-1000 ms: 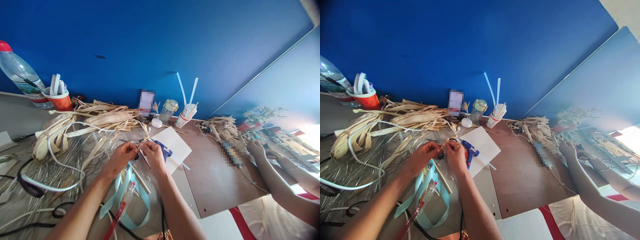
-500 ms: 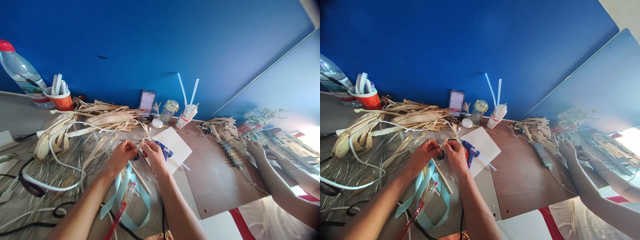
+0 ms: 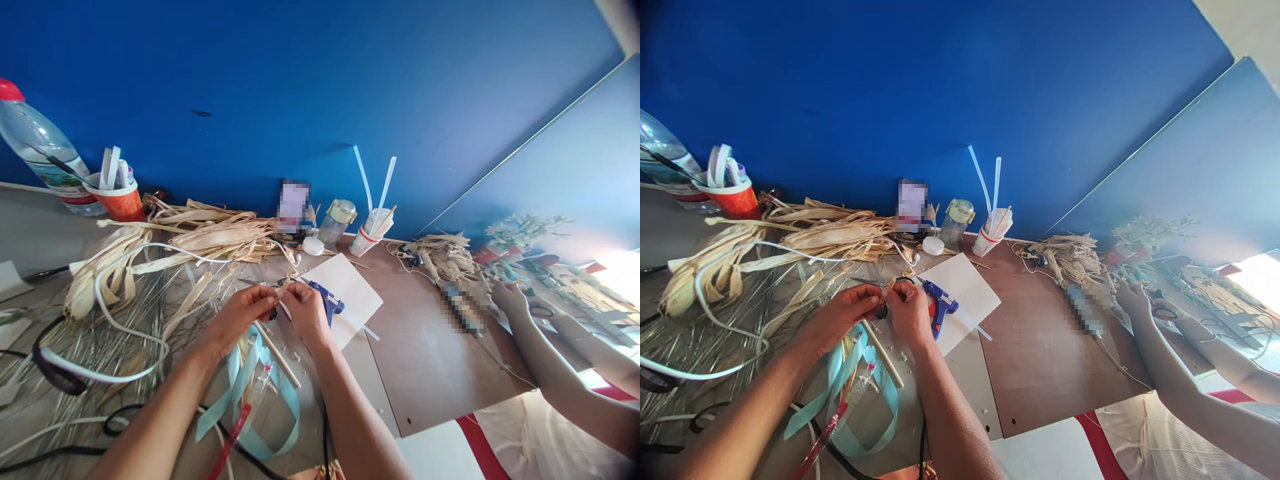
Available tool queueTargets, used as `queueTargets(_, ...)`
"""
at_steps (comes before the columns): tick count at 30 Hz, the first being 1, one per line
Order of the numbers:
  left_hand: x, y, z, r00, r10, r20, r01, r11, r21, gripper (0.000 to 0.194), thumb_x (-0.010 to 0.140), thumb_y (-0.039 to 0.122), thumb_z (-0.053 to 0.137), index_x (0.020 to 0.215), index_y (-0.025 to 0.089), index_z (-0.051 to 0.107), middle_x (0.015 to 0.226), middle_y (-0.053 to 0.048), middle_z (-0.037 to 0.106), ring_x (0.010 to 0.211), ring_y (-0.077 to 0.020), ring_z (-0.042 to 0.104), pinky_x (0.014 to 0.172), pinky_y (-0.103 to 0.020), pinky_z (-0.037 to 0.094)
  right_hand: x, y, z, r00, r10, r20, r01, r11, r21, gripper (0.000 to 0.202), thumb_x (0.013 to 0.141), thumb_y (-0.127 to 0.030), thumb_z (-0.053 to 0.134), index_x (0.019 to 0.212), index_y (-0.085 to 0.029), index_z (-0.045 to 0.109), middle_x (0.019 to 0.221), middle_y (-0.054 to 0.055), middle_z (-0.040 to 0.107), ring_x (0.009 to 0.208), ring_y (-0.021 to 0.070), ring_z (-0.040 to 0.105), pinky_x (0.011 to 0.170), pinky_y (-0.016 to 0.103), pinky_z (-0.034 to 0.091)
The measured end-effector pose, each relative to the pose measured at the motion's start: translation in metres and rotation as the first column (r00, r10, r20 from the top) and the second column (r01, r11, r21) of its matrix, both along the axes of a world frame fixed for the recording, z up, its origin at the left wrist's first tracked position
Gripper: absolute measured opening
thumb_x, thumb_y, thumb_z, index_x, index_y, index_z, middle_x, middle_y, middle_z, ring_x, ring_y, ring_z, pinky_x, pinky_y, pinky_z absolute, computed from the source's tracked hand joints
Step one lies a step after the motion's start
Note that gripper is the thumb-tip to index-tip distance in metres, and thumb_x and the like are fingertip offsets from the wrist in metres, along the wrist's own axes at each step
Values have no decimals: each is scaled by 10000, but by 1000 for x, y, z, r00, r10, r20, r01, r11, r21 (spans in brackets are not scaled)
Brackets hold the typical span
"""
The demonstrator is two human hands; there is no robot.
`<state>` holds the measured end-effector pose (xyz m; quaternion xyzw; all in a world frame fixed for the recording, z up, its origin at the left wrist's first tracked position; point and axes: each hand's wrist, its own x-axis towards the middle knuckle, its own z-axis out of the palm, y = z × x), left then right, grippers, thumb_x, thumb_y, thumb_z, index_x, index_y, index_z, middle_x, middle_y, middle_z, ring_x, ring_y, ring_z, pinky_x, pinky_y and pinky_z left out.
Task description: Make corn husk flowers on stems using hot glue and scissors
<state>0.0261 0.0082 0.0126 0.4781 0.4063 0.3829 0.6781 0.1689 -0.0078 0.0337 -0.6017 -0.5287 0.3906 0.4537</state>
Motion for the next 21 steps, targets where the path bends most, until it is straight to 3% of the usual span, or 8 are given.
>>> queueTargets(5,-2,1,-1,997,-62,-36,61,998,-13,268,738,414,677,776,150,662,719,-17,611,633,-124,501,604,-257,378,-1,-1,2,1000,19,20,-18,1000,-9,196,738,-325,573,596,-190,561,588,-29,536,565,124,442,557,252,354)
queueTargets(10,-1,2,-2,998,-23,-66,24,1000,15,231,713,387,698,732,162,647,676,2,592,601,-118,473,576,-251,353,-2,-1,2,1000,7,12,-6,1000,-2,182,761,-321,571,644,-184,599,621,-19,575,586,132,483,577,257,383)
queueTargets(14,-6,4,4,981,188,-41,-185,980,68,250,720,418,693,739,176,633,659,14,577,576,-113,457,565,-251,352,0,-3,-1,993,31,114,-32,999,14,120,780,-255,572,734,-183,656,712,0,636,648,143,535,617,258,409)
queueTargets(18,-11,7,8,935,354,22,-355,932,72,258,684,399,725,687,166,613,641,16,567,561,-97,446,564,-241,354,-2,-8,-1,927,246,283,-260,966,13,140,753,-100,575,716,-187,678,736,1,646,709,142,571,675,248,414)
queueTargets(21,-13,10,7,898,417,143,-426,904,38,247,653,364,757,678,161,617,650,16,572,547,-78,436,544,-224,346,-8,-12,0,887,282,366,-320,946,48,171,790,-71,561,771,-171,698,784,25,655,754,144,587,707,241,426)
